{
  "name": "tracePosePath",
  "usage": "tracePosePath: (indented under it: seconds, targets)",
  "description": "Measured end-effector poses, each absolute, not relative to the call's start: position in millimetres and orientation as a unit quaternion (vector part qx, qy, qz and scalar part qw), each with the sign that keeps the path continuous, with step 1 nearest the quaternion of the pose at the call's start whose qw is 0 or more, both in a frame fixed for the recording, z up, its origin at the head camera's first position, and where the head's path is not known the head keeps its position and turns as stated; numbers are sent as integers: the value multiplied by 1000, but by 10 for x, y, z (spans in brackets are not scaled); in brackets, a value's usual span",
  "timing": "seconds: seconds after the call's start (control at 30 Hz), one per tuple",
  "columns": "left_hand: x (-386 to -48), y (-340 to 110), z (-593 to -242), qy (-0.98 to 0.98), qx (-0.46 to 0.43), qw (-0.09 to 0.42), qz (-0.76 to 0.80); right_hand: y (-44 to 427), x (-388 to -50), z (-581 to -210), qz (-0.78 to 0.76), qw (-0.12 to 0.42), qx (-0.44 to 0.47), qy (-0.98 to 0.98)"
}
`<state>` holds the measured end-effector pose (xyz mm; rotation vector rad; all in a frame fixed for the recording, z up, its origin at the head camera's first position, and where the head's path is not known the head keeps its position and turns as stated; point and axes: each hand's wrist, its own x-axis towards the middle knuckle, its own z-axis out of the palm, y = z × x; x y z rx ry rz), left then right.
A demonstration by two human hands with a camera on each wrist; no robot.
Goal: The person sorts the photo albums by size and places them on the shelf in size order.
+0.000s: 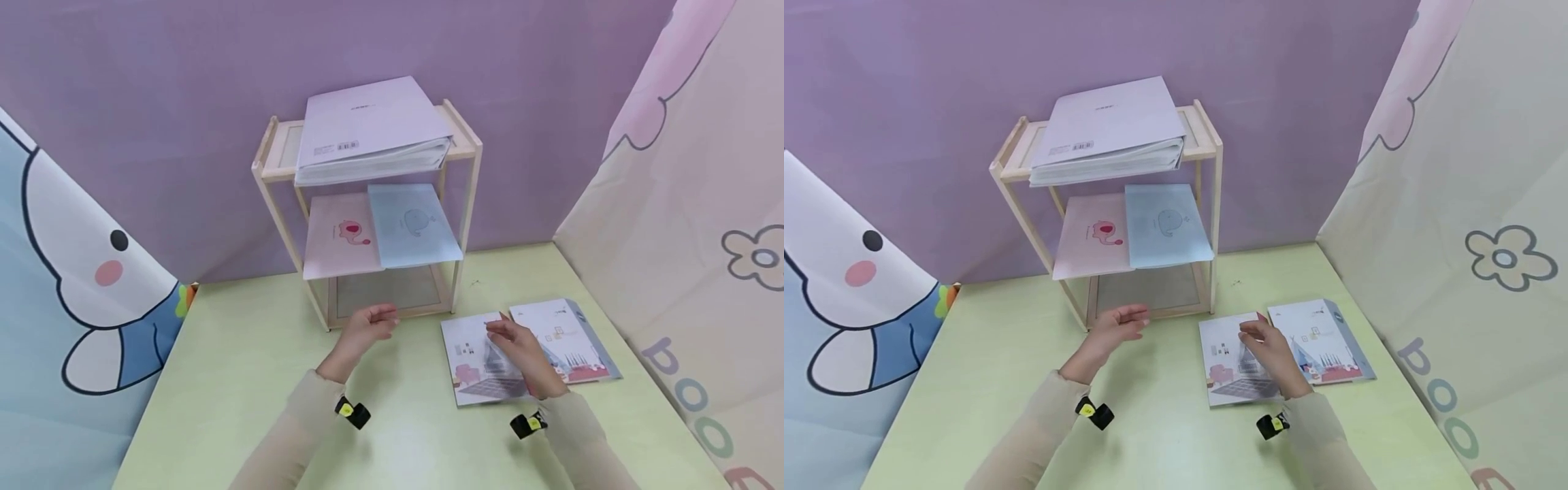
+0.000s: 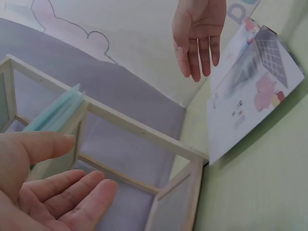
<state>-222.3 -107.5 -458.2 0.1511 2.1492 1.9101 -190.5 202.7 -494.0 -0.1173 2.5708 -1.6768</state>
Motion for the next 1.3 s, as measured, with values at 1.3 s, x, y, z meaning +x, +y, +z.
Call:
tracePosePath:
  seconds: [1.3]
  targets:
    - [-2098,-393,-5513,739,-52,207,639,2392,-1737,-5332,-404,95,86,906]
